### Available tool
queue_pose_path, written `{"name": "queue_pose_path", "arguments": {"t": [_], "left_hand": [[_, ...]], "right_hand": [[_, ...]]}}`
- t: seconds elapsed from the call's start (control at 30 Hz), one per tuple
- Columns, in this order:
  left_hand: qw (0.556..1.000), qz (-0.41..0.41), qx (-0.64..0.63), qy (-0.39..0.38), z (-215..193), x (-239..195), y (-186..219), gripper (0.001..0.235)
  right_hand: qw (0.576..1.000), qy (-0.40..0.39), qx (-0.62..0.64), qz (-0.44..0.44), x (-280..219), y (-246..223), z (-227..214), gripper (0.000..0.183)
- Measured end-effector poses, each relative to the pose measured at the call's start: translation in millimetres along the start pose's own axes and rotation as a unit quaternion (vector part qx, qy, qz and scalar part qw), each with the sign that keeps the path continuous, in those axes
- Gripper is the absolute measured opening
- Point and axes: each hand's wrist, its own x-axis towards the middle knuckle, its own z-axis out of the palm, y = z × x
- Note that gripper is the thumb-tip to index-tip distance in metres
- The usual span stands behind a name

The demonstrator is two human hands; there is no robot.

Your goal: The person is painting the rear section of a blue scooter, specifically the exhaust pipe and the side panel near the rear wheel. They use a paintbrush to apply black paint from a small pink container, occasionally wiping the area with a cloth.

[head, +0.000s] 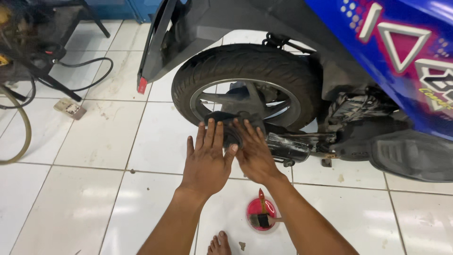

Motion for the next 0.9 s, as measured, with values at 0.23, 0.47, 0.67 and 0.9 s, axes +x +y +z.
{"name": "queue_pose_path", "arguments": {"t": [0.23,0.47,0.67,0.9], "left_hand": [[1.0,-0.021,-0.012,0.016,0,-9,-16,0.074],[0.999,-0.008,-0.015,0.047,-3,-6,-12,0.073],[0.996,-0.005,-0.026,0.087,-2,-12,-13,0.074],[0.996,-0.004,-0.027,0.089,-3,-13,-17,0.076]], "right_hand": [[0.992,0.041,-0.035,0.114,46,15,18,0.068],[0.998,0.035,-0.055,-0.001,44,21,12,0.059],[0.994,0.071,-0.055,0.055,32,89,18,0.057],[0.917,0.249,-0.276,-0.143,95,91,74,0.04]]}}
